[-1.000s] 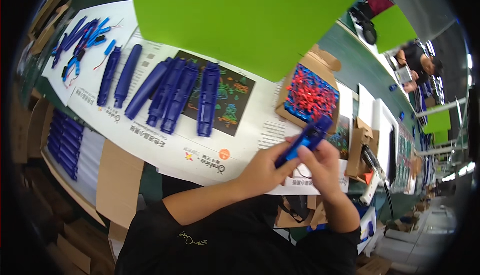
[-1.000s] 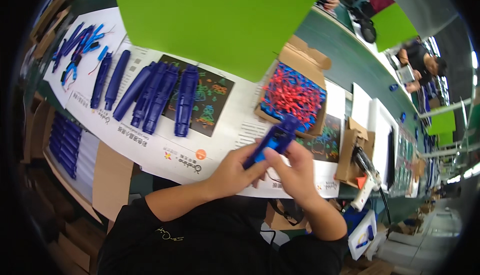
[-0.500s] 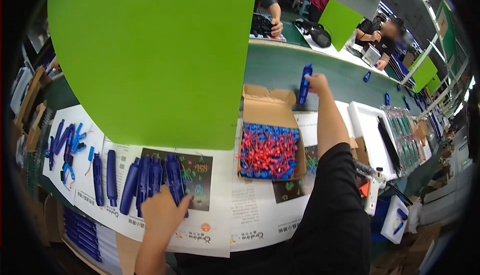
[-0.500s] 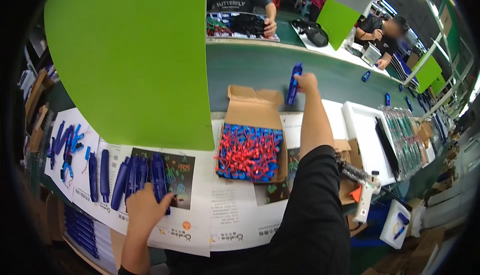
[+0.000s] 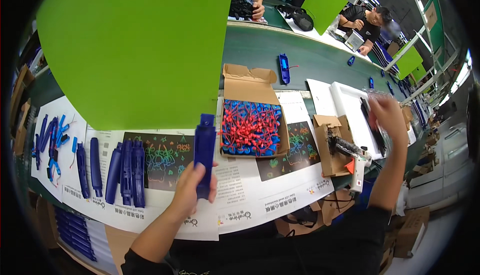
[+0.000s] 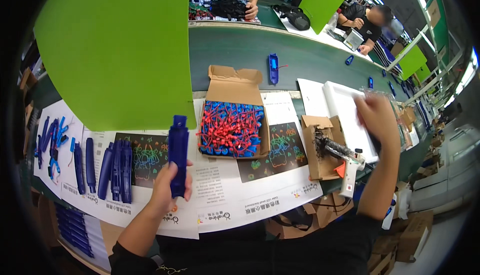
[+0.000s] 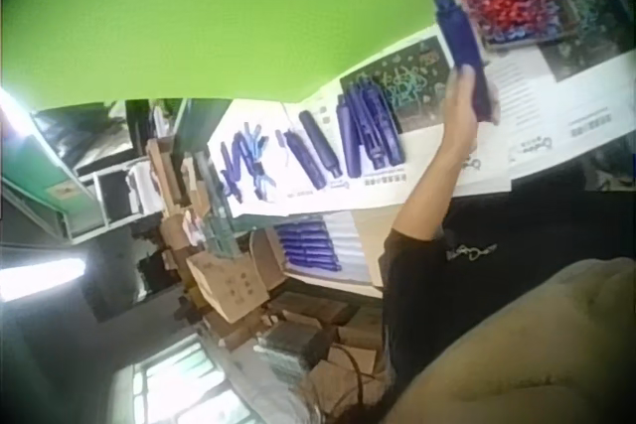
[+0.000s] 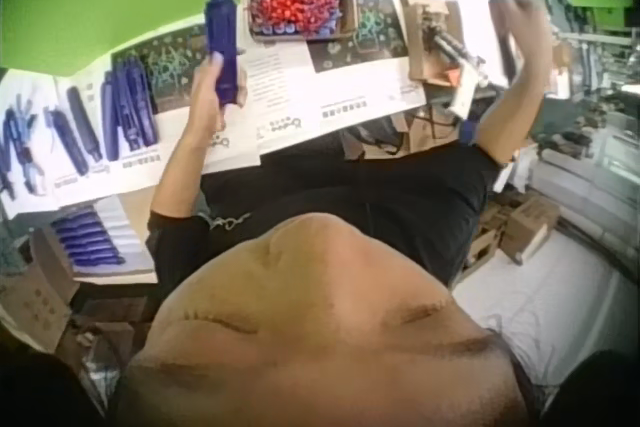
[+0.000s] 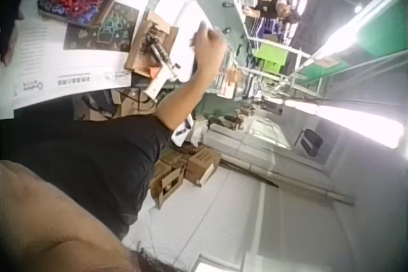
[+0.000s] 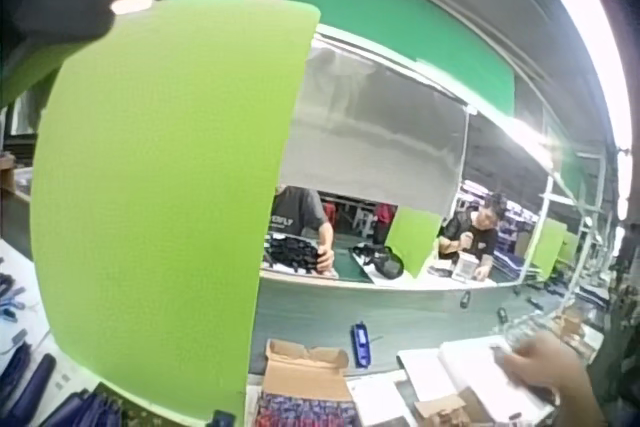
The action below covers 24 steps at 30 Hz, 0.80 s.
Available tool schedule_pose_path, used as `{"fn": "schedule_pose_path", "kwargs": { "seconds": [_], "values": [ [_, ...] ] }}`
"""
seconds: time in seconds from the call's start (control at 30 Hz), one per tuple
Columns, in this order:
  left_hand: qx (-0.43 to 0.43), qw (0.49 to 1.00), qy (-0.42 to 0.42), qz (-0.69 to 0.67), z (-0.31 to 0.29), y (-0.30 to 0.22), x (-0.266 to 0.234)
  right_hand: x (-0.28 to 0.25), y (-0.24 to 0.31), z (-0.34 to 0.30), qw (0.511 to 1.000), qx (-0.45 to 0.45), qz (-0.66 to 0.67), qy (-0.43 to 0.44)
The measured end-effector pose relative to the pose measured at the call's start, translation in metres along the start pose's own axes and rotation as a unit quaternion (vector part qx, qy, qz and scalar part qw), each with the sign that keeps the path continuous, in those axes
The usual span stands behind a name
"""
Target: Assembling electronic components by using a heat gun and applying small parts to blue plastic housings on an assembly line.
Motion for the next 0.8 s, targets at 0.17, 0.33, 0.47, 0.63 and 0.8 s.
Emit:
{"fn": "schedule_pose_path", "kwargs": {
  "seconds": [0.17, 0.33, 0.47, 0.63, 0.8],
  "values": [
    [-0.043, 0.989, 0.092, -0.107, 0.001, 0.033, 0.008, 0.033, -0.135, -0.149, 0.924, 0.369, -0.013, 0.097],
    [-0.042, 0.992, 0.065, -0.101, 0.001, 0.035, 0.002, 0.083, -0.179, -0.153, 0.944, 0.318, 0.078, 0.029],
    [-0.037, 0.996, 0.066, -0.038, 0.004, 0.043, 0.0, 0.07, -0.2, -0.142, 0.957, 0.227, 0.163, -0.073],
    [-0.016, 0.996, 0.085, -0.011, 0.003, 0.042, 0.004, 0.059, -0.142, -0.136, 0.965, 0.141, 0.207, -0.073],
    [-0.038, 0.992, 0.117, -0.027, 0.0, 0.04, 0.006, 0.082, -0.148, -0.139, 0.922, 0.178, 0.327, 0.111]
  ]
}}
Point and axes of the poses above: each hand's wrist, its own z-axis towards the middle knuckle, its own x-axis out of the palm, y = z × x, the point moved 6 cm from there along z, towards the middle knuckle
